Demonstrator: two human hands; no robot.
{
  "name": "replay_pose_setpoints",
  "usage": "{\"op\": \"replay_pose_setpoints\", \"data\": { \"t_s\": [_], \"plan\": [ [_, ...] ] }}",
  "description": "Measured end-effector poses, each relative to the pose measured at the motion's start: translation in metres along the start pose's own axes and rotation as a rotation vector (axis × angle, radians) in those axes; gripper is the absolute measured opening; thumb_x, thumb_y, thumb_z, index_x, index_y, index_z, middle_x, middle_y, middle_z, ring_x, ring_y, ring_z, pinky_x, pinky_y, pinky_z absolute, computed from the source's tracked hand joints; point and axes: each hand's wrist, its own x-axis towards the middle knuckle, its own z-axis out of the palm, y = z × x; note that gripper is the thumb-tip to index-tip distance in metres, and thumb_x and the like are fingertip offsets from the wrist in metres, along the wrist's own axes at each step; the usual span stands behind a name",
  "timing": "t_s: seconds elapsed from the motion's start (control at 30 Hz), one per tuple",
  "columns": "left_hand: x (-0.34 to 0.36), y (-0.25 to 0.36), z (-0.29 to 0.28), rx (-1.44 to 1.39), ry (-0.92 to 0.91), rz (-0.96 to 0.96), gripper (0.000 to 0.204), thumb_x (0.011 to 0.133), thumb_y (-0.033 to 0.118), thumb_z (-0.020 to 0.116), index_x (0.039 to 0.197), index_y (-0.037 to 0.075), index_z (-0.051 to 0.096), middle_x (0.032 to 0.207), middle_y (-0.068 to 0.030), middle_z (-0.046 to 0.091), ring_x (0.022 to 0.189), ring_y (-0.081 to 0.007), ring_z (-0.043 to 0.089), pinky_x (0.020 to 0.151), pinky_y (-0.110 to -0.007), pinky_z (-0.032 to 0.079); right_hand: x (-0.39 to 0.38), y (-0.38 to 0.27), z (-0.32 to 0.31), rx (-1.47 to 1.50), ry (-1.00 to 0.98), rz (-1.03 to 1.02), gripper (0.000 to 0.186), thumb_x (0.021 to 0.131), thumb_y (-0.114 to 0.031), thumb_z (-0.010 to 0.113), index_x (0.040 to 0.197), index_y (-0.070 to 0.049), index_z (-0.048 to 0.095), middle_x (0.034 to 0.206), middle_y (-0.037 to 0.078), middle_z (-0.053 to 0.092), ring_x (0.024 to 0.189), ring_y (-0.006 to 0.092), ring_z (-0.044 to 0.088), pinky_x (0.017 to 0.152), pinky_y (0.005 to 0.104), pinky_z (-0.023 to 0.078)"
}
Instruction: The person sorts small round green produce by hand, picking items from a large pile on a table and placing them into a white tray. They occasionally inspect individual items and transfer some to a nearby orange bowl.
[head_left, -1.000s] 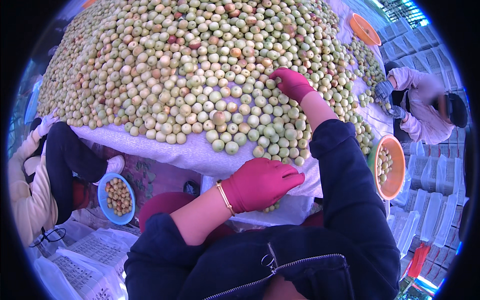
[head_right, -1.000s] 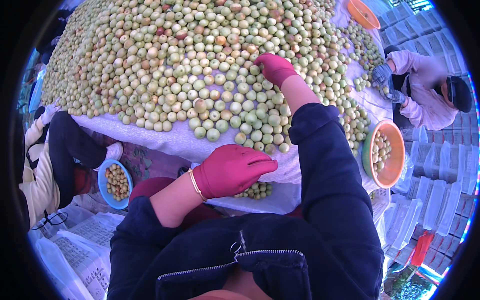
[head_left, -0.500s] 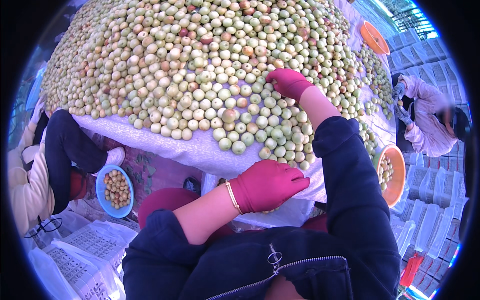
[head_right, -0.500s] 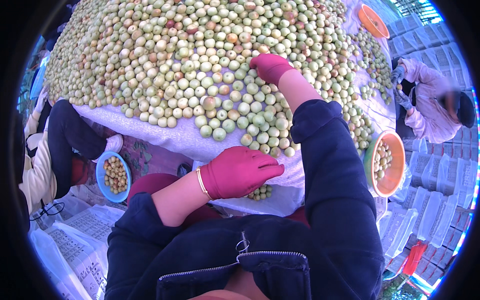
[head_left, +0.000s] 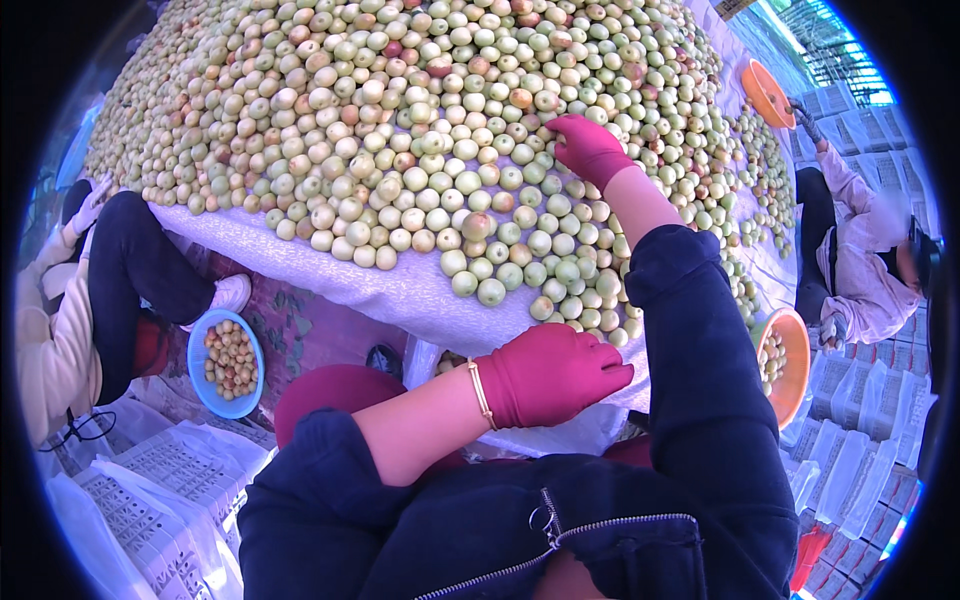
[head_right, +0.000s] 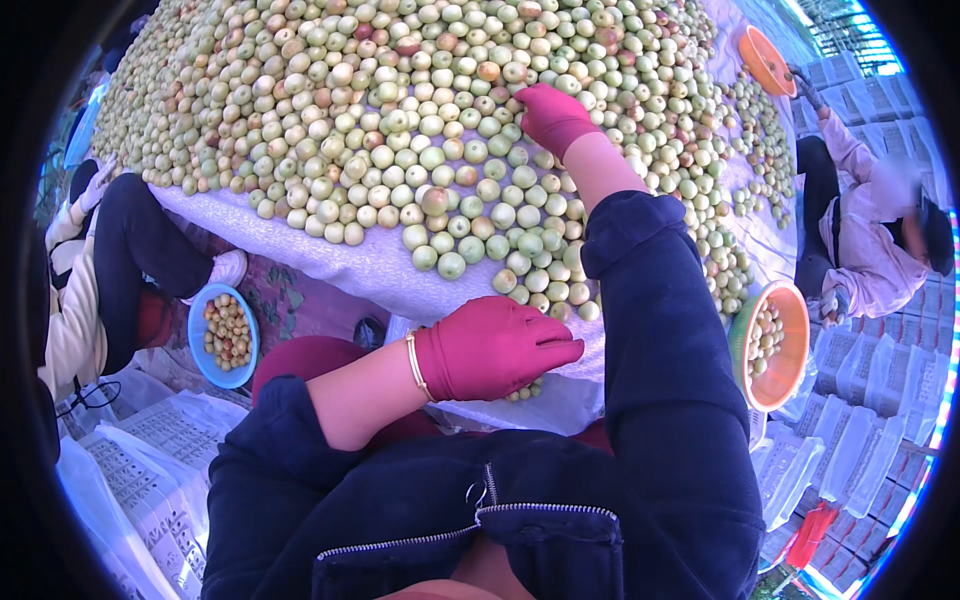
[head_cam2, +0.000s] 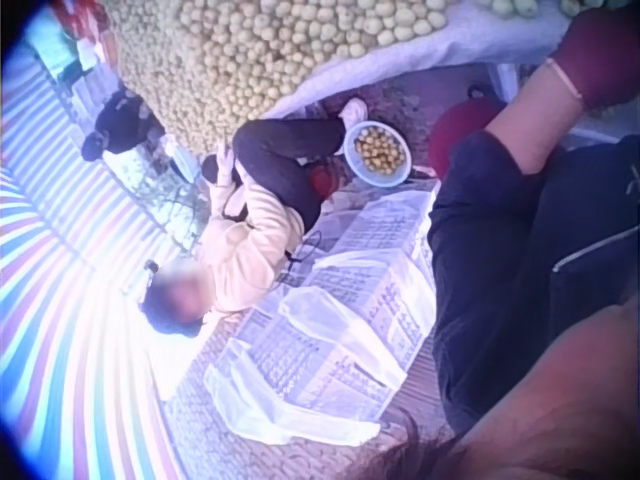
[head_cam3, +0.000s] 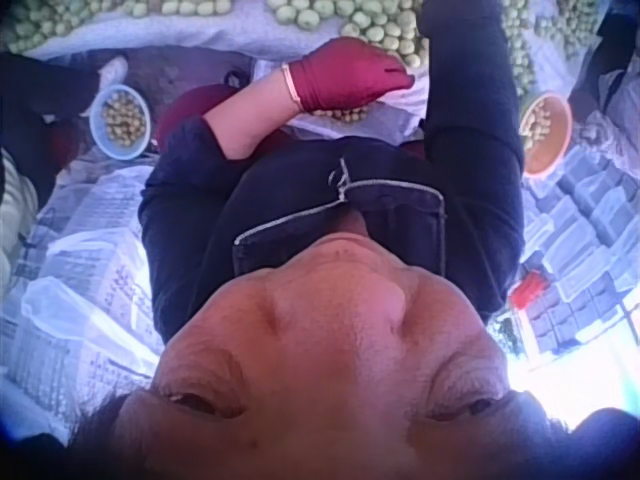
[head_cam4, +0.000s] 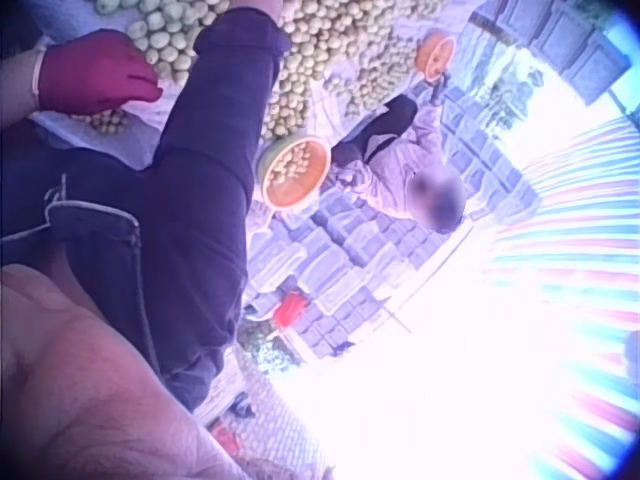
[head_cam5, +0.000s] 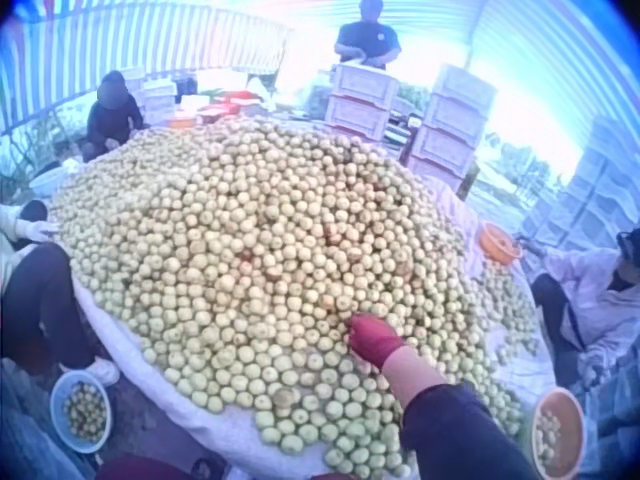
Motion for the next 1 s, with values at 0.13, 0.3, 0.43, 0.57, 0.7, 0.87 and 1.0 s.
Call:
{"op": "replay_pose_setpoints", "data": {
  "t_s": [0.13,0.3,0.43,0.57,0.7,0.87,1.0],
  "plan": [
    [-0.002,0.001,-0.001,-0.022,0.082,0.005,0.026,0.078,0.014,0.064,0.104,0.012,0.060,0.089,-0.0038,0.063,0.077,-0.0227,0.067,0.061,-0.038,0.053,-0.001,0.007,0.005,0.249,-0.166,0.184,0.037,0.084,-0.011,0.065,0.121,-0.013,0.063,0.113,0.011,0.066,0.092,0.0273,0.068,0.076,0.0392,0.057],
    [-0.005,0.003,-0.002,0.026,0.032,-0.015,0.033,0.078,0.015,0.065,0.110,0.016,0.059,0.094,-0.0011,0.063,0.080,-0.0213,0.067,0.062,-0.038,0.052,-0.004,0.020,-0.002,0.143,-0.290,0.342,0.032,0.084,-0.013,0.067,0.116,-0.012,0.064,0.102,0.010,0.070,0.080,0.0250,0.071,0.064,0.0363,0.059],
    [-0.006,0.003,-0.004,-0.021,0.105,-0.005,0.020,0.083,0.015,0.060,0.102,0.011,0.060,0.089,-0.0059,0.064,0.080,-0.0247,0.069,0.063,-0.039,0.055,-0.023,0.020,-0.016,0.446,-0.181,0.448,0.032,0.082,-0.013,0.071,0.114,-0.012,0.065,0.095,0.007,0.069,0.080,0.0171,0.071,0.060,0.0310,0.057],
    [-0.004,0.002,-0.007,-0.257,0.342,-0.139,0.024,0.089,0.013,0.059,0.113,0.012,0.060,0.104,-0.0071,0.066,0.088,-0.0266,0.069,0.070,-0.042,0.056,-0.069,0.009,-0.038,1.328,-0.076,0.362,0.040,0.093,-0.021,0.069,0.126,-0.001,0.059,0.107,0.010,0.069,0.088,0.0176,0.072,0.063,0.0253,0.054],
    [0.002,-0.010,-0.008,-0.735,0.666,-0.349,0.050,0.092,0.003,0.062,0.140,0.009,0.049,0.134,-0.0101,0.055,0.095,-0.0141,0.064,0.076,-0.026,0.057,-0.114,-0.016,-0.047,1.760,-0.106,0.411,0.039,0.097,-0.026,0.062,0.127,-0.001,0.060,0.111,0.016,0.071,0.090,0.0182,0.073,0.051,0.0172,0.045],
    [0.005,-0.037,0.000,-0.645,0.739,-0.432,0.065,0.093,0.011,0.067,0.150,0.007,0.038,0.141,-0.0138,0.048,0.109,-0.0140,0.062,0.080,-0.027,0.056,-0.171,-0.059,-0.051,1.860,-0.137,0.409,0.040,0.099,-0.031,0.057,0.127,-0.002,0.061,0.111,0.012,0.070,0.094,0.0171,0.071,0.054,0.0181,0.047],
    [0.005,-0.035,0.003,-0.765,0.521,-0.505,0.054,0.093,0.017,0.069,0.143,0.012,0.050,0.123,-0.0060,0.061,0.085,-0.0090,0.065,0.061,-0.022,0.052,-0.209,-0.078,-0.053,1.949,-0.196,0.397,0.049,0.103,-0.040,0.050,0.134,-0.002,0.054,0.119,0.011,0.065,0.102,0.0194,0.068,0.060,0.0226,0.054]
  ]
}}
